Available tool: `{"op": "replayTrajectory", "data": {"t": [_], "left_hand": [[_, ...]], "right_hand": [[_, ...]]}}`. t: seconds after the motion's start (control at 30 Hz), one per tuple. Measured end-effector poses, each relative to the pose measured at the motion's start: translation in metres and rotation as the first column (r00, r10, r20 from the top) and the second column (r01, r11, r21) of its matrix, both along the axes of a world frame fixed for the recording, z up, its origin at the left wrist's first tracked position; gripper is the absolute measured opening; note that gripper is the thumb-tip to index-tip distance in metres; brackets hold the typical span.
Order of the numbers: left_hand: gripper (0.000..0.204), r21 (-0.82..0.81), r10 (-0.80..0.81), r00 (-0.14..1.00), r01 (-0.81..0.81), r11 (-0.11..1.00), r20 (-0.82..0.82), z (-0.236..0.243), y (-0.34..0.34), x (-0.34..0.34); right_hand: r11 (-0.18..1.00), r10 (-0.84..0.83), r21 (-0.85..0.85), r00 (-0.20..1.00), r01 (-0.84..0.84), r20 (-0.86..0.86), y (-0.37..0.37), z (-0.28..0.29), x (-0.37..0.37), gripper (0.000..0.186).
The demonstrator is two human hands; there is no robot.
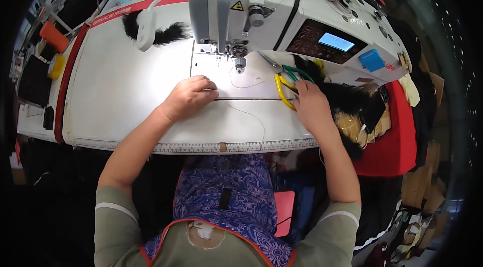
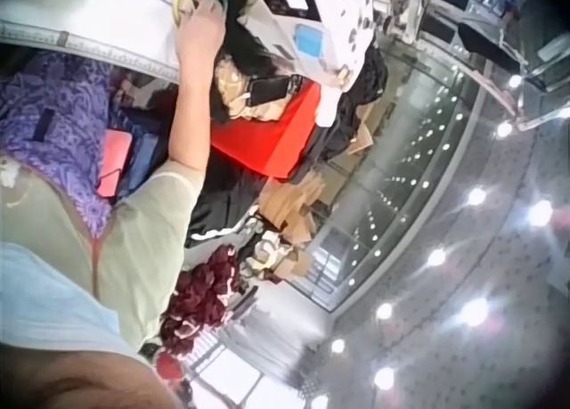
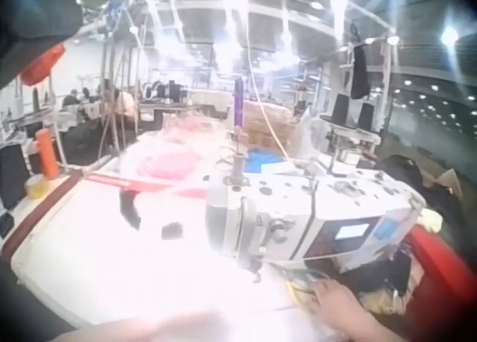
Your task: Sewing pieces of black faux fur trim using an industrial sewing machine.
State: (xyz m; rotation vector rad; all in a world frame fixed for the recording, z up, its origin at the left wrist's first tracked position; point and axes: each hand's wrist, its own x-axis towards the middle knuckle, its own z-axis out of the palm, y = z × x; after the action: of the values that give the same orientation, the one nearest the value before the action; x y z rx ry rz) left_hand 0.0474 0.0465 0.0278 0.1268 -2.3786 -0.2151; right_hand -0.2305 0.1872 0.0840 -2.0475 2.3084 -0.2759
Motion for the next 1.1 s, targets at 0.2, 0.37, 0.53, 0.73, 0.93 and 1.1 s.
{"op": "replayTrajectory", "data": {"t": [0.2,0.37,0.53,0.73,0.93,1.1], "left_hand": [[0.006,0.215,0.11,0.994,-0.102,0.971,-0.023,-0.003,-0.003,-0.001],[0.005,0.287,0.157,0.988,-0.15,0.946,-0.002,-0.001,-0.005,-0.001],[0.004,0.271,0.182,0.983,-0.177,0.946,0.008,-0.001,-0.008,-0.001],[0.007,0.238,0.183,0.983,-0.179,0.955,0.005,-0.002,-0.008,-0.003],[0.01,0.212,0.197,0.98,-0.19,0.959,-0.009,-0.003,-0.009,-0.002],[0.007,0.325,0.235,0.972,-0.213,0.922,-0.03,-0.005,-0.02,-0.002]], "right_hand": [[0.993,0.045,0.11,0.998,-0.04,-0.046,-0.031,0.002,-0.019,0.043],[0.995,0.079,0.056,0.997,-0.077,-0.023,-0.032,0.023,-0.014,0.038],[0.958,0.269,0.096,0.963,-0.271,0.03,-0.011,0.037,0.002,0.047],[0.934,0.323,0.136,0.943,-0.331,0.079,-0.017,0.027,0.019,0.049],[0.977,0.165,0.114,0.978,-0.18,0.13,-0.02,0.02,0.011,0.042],[0.999,0.016,0.032,0.999,-0.017,0.049,-0.022,0.008,-0.008,0.041]]}}
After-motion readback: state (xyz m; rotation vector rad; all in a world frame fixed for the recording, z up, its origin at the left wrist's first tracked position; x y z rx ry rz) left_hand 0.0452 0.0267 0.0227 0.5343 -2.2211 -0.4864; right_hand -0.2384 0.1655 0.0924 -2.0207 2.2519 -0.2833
